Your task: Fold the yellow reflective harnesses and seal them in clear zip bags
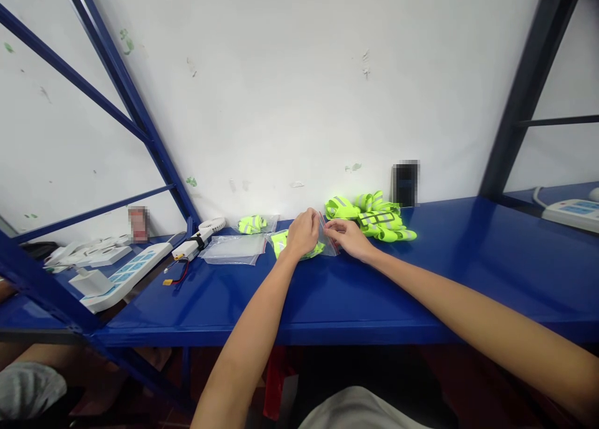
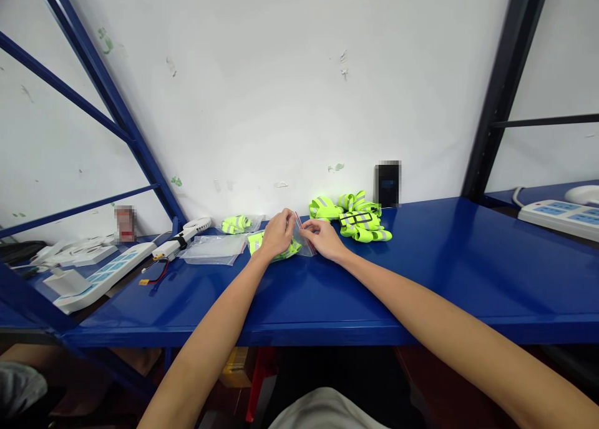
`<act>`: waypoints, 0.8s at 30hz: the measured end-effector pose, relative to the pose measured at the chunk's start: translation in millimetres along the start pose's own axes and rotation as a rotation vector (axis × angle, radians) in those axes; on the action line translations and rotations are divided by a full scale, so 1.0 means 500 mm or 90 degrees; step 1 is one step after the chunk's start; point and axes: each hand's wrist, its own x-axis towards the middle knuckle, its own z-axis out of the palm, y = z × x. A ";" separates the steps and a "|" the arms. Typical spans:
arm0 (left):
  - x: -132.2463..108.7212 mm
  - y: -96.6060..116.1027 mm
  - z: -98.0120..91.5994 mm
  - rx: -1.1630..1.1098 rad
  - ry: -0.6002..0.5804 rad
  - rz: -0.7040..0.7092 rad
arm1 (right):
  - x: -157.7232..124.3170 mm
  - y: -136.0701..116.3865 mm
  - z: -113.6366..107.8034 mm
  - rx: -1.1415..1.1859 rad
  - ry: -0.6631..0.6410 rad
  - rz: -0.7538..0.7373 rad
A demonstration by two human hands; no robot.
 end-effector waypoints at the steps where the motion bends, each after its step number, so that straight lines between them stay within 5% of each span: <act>1: 0.000 0.000 0.000 -0.003 0.000 0.003 | 0.001 0.002 0.000 -0.001 0.006 -0.014; 8: -0.002 0.003 -0.002 0.005 -0.007 0.001 | 0.008 0.013 0.009 -0.112 0.030 -0.047; 24: -0.004 0.010 -0.010 -0.064 0.000 0.016 | 0.021 -0.006 0.009 -0.084 0.017 -0.124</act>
